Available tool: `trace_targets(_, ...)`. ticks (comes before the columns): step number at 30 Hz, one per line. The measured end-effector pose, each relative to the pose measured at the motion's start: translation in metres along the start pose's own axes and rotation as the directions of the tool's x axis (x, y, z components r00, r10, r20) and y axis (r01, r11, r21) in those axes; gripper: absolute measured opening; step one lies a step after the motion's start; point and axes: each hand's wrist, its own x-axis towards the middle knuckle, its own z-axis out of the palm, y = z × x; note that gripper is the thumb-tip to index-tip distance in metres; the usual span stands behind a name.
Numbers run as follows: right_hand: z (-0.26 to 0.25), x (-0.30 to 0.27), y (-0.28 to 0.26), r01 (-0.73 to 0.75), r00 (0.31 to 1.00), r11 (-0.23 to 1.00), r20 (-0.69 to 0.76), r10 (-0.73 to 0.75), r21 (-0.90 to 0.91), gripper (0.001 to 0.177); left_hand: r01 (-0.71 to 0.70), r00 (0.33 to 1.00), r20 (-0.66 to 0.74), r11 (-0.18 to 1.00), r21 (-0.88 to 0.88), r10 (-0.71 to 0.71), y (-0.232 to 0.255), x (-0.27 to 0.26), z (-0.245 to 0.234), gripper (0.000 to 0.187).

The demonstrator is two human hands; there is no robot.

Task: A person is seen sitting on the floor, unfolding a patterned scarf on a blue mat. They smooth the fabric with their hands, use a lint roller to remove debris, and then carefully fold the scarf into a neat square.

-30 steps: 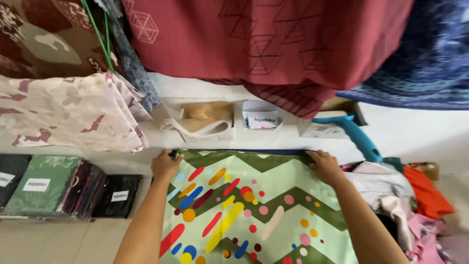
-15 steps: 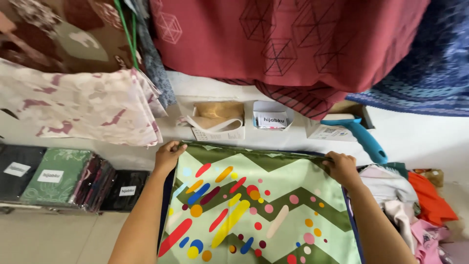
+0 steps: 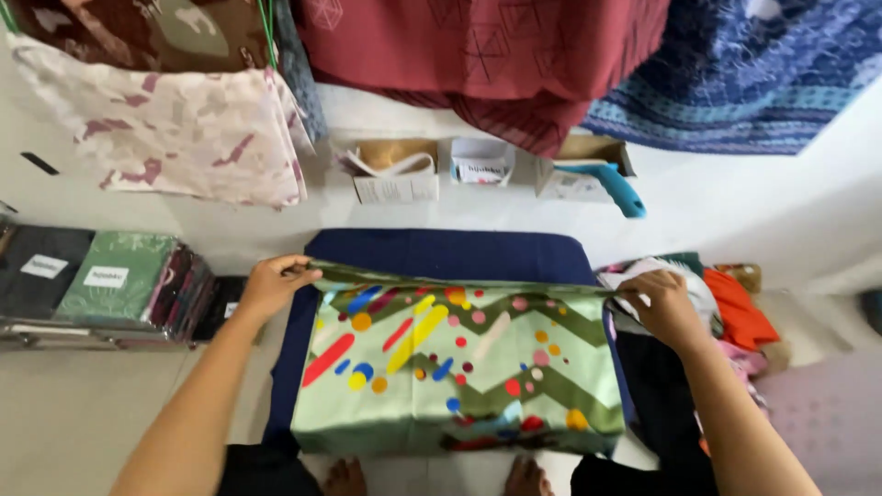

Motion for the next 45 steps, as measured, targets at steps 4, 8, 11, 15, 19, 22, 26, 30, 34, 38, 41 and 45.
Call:
trace_targets(4, -0.017, -0.047, -0.013, 0.096, 0.989, 0.995, 0.106, -0.099, 0.033, 0.017, -0.036, 0.975, 0.223, 0.968, 0.248, -0.021, 0.014, -0.052, -0.022, 0.032)
trace_targets(8, -0.013, -0.08, -0.027, 0.116, 0.967, 0.993, 0.227, -0.119, 0.028, 0.011, -0.031, 0.94, 0.331, 0.95, 0.311, -0.078, 0.005, -0.089, -0.024, 0.026)
trace_targets(11, -0.01, -0.092, -0.035, 0.18, 0.949, 0.983, 0.272, -0.161, -0.046, 0.01, -0.023, 0.897, 0.423, 0.941, 0.338, -0.13, -0.008, -0.101, -0.023, 0.027)
trace_targets(15, -0.011, -0.107, -0.05, 0.202, 0.893, 0.978, 0.419, -0.164, -0.048, 0.009, -0.136, 0.819, 0.53, 0.824, 0.55, -0.219, -0.022, -0.112, -0.017, 0.03)
trace_targets(19, -0.016, -0.11, -0.063, 0.197, 0.844, 0.978, 0.519, -0.134, -0.067, 0.009, -0.345, 0.774, 0.576, 0.587, 0.733, -0.264, -0.035, -0.107, -0.007, 0.026)
trace_targets(22, -0.031, -0.094, -0.081, 0.136, 0.686, 0.981, 0.728, 0.006, -0.136, 0.008, -0.376, 0.759, 0.571, 0.505, 0.777, -0.313, -0.055, -0.097, 0.001, 0.023)
trace_targets(26, 0.0, -0.081, -0.043, -0.047, 0.548, 0.983, 0.818, 0.176, -0.18, 0.033, -0.362, 0.695, 0.604, 0.536, 0.762, -0.39, -0.037, -0.083, -0.001, 0.032)
trace_targets(30, 0.012, -0.052, -0.027, -0.183, 0.697, 0.976, 0.685, 0.212, -0.117, 0.024, -0.209, 0.819, 0.496, 0.653, 0.728, -0.29, -0.038, -0.053, 0.002, 0.024)
trace_targets(34, 0.03, -0.02, -0.029, -0.277, 0.717, 0.956, 0.641, 0.274, -0.099, 0.037, -0.163, 0.902, 0.377, 0.646, 0.746, -0.209, -0.048, -0.024, 0.016, 0.018)
trace_targets(38, 0.077, -0.008, -0.001, -0.186, 0.736, 0.975, 0.64, 0.221, -0.123, 0.056, -0.104, 0.929, 0.315, 0.676, 0.729, -0.196, -0.023, -0.027, 0.027, 0.038)
trace_targets(41, 0.111, -0.004, 0.017, -0.152, 0.708, 0.973, 0.667, 0.23, -0.174, 0.056, -0.125, 0.948, 0.276, 0.611, 0.782, -0.159, -0.052, -0.012, 0.033, 0.045)
trace_targets(45, 0.12, 0.002, 0.026, -0.225, 0.668, 0.963, 0.697, 0.261, -0.145, 0.045, -0.128, 0.929, 0.331, 0.692, 0.71, -0.167, -0.045, -0.014, 0.028, 0.035)
